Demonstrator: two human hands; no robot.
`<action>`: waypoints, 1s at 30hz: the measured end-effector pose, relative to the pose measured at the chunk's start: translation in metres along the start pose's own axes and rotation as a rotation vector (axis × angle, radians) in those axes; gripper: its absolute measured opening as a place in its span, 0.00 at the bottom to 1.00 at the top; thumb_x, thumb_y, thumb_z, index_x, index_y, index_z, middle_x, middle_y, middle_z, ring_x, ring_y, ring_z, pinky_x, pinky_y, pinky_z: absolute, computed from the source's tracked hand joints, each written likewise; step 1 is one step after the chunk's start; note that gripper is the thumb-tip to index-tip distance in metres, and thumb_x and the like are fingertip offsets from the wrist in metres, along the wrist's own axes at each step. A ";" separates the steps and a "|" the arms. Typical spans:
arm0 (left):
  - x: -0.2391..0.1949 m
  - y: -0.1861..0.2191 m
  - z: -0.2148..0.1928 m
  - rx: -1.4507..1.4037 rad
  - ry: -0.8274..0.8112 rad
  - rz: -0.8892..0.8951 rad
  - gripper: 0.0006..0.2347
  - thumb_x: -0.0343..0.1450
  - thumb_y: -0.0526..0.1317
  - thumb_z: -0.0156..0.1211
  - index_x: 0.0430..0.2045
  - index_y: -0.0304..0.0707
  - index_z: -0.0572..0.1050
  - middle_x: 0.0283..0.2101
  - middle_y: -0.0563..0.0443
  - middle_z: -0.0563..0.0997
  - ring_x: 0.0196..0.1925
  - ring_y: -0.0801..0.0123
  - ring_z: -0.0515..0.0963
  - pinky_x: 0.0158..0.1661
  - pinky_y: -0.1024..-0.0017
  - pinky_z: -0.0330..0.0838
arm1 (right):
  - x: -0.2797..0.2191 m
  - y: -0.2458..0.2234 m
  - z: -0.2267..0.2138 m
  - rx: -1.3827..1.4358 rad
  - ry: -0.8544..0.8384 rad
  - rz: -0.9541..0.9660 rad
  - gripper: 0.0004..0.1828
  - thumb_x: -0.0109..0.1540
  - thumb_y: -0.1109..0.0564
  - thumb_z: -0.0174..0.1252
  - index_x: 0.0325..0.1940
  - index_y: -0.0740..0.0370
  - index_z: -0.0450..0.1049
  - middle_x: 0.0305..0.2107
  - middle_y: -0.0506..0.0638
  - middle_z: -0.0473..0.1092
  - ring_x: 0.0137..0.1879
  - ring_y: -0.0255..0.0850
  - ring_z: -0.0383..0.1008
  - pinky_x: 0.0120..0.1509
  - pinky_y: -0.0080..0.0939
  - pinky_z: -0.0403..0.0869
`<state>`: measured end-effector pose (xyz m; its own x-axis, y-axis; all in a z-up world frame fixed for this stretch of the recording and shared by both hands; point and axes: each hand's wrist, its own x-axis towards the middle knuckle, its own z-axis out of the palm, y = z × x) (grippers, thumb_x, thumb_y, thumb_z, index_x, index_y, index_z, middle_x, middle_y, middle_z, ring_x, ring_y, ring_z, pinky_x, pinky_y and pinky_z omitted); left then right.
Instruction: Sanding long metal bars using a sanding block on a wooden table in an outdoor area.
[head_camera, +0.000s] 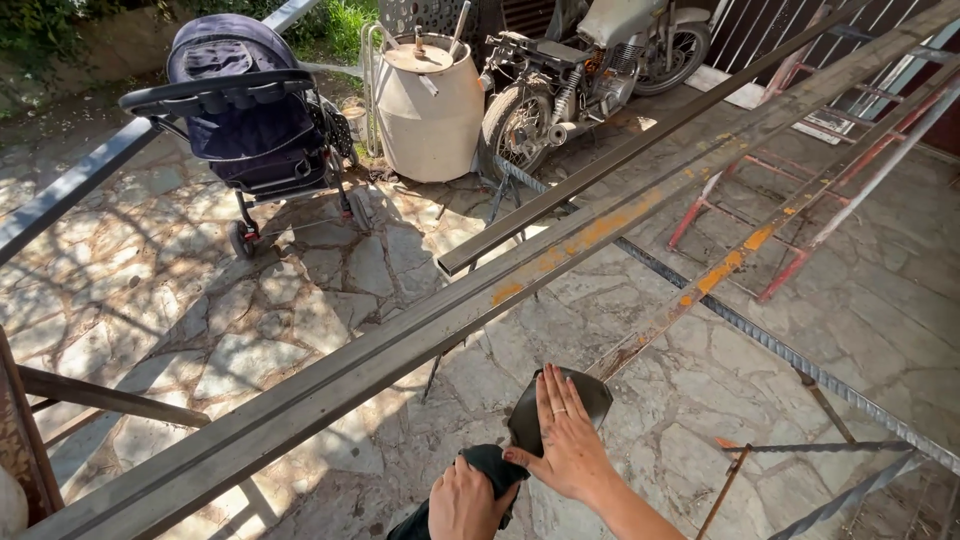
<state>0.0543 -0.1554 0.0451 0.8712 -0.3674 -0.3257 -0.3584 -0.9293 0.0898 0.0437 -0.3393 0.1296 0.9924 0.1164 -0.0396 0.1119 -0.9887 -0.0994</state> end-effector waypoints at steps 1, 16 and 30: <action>0.001 -0.001 -0.001 0.003 0.005 0.004 0.30 0.73 0.74 0.51 0.25 0.46 0.72 0.35 0.48 0.72 0.39 0.62 0.77 0.39 0.68 0.73 | -0.005 0.000 0.004 -0.001 0.006 0.004 0.66 0.61 0.14 0.30 0.78 0.70 0.21 0.77 0.63 0.21 0.82 0.52 0.17 0.82 0.51 0.27; 0.012 -0.001 0.025 0.073 0.046 0.010 0.34 0.68 0.81 0.51 0.14 0.50 0.68 0.28 0.53 0.67 0.31 0.68 0.74 0.33 0.72 0.71 | -0.003 0.003 0.011 -0.018 0.033 0.210 0.64 0.63 0.16 0.32 0.78 0.67 0.19 0.77 0.63 0.18 0.82 0.52 0.15 0.82 0.51 0.28; 0.012 0.005 0.038 0.088 0.056 0.026 0.34 0.69 0.81 0.49 0.15 0.49 0.67 0.28 0.54 0.65 0.30 0.67 0.72 0.32 0.72 0.70 | 0.013 0.025 0.017 -0.022 -0.048 0.445 0.62 0.62 0.17 0.26 0.78 0.68 0.17 0.76 0.62 0.14 0.82 0.50 0.13 0.83 0.49 0.24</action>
<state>0.0505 -0.1630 0.0058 0.8777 -0.3956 -0.2706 -0.4072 -0.9132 0.0142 0.0587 -0.3609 0.1097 0.9409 -0.3168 -0.1199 -0.3236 -0.9453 -0.0413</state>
